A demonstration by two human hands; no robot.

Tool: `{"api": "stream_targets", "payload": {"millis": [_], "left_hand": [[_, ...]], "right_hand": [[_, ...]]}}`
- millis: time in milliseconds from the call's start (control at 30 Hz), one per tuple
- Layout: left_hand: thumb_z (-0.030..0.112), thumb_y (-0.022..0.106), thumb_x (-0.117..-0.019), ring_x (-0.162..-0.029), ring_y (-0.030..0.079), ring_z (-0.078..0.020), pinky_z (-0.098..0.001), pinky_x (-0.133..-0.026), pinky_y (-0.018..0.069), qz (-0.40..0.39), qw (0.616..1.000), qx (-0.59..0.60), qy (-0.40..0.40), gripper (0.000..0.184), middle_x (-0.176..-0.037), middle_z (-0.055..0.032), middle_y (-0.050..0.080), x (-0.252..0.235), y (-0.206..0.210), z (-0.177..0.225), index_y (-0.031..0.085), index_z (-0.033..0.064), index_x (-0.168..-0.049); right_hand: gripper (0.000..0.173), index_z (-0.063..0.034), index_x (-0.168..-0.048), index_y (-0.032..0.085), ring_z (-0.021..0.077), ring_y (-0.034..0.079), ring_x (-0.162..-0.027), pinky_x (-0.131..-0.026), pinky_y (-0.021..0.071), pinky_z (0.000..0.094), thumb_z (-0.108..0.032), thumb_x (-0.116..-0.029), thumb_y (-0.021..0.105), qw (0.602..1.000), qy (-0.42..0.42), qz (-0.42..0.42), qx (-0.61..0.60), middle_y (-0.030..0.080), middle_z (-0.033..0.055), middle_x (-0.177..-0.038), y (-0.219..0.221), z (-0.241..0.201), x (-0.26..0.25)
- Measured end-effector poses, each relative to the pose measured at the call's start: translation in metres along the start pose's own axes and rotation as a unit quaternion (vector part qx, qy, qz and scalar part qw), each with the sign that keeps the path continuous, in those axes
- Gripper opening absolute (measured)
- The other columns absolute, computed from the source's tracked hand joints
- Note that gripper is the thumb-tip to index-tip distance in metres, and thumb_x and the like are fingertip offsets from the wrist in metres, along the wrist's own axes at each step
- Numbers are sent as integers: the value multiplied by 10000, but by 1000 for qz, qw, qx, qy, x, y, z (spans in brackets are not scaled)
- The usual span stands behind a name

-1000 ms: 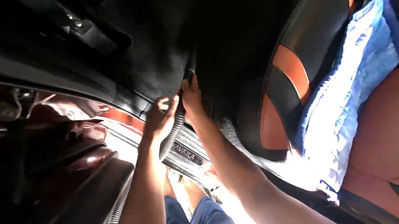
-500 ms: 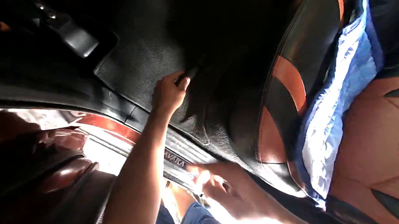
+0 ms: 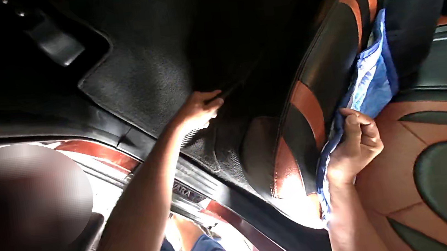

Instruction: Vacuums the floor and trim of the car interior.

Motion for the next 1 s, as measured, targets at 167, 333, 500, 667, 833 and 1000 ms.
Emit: {"api": "stream_targets", "payload": {"millis": [167, 333, 500, 667, 833, 1000], "left_hand": [[335, 531, -1082, -484, 571, -166, -350, -446, 517, 38, 997, -23, -63, 371, -739, -85, 654, 55, -17, -11, 630, 197, -1413], [328, 539, -1077, -492, 566, -146, -306, -433, 496, 59, 985, 34, -157, 336, -763, -55, 663, 173, -20, -58, 641, 311, -1396], [357, 542, -1052, -508, 579, -128, -267, -431, 492, 18, 986, 104, -128, 378, -790, -36, 678, 199, -6, -55, 626, 305, -1418], [429, 558, -1042, -572, 620, -155, -415, -531, 541, 226, 957, -61, -169, 339, -810, -30, 696, 227, -13, -69, 684, 302, -1330], [423, 533, -1059, -634, 642, -140, -388, -584, 569, 163, 976, -35, -139, 428, -884, -40, 702, 210, 12, -76, 586, 282, -1460], [441, 537, -1053, -694, 676, -291, -582, -657, 552, 329, 925, -116, -151, 443, -938, -156, 718, 235, -27, -69, 595, 250, -1448]], "right_hand": [[222, 36, -996, 699, 108, 693, -842, -802, 589, 277, 47, -1008, 478, 1000, 19, 20, -2, 723, 36, -909, 1, 1, 1], [226, 50, -982, 692, 115, 695, -893, -843, 580, 279, 61, -1001, 467, 1000, 24, 19, 5, 728, 54, -940, 4, -2, 1], [215, 57, -1009, 700, 114, 695, -852, -805, 588, 274, 62, -1002, 485, 1000, 24, 15, 0, 727, 59, -921, 4, -2, 1], [222, 54, -1042, 706, 97, 689, -840, -799, 585, 261, 55, -1005, 488, 1000, 20, 4, -2, 726, 43, -925, 5, -2, 1], [212, 58, -1050, 710, 102, 694, -860, -808, 586, 263, 61, -1000, 504, 1000, 11, 6, -3, 733, 53, -938, 4, -3, 0], [211, 59, -1055, 711, 95, 687, -845, -791, 584, 253, 71, -988, 511, 1000, 14, 7, -5, 726, 50, -929, 6, -2, 1]]}}
Point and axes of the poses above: each hand's wrist, its own x-axis away from the middle knuckle, its own y-axis out of the palm, z = x × y, the point moved 6 cm from there along -x, towards the middle knuckle
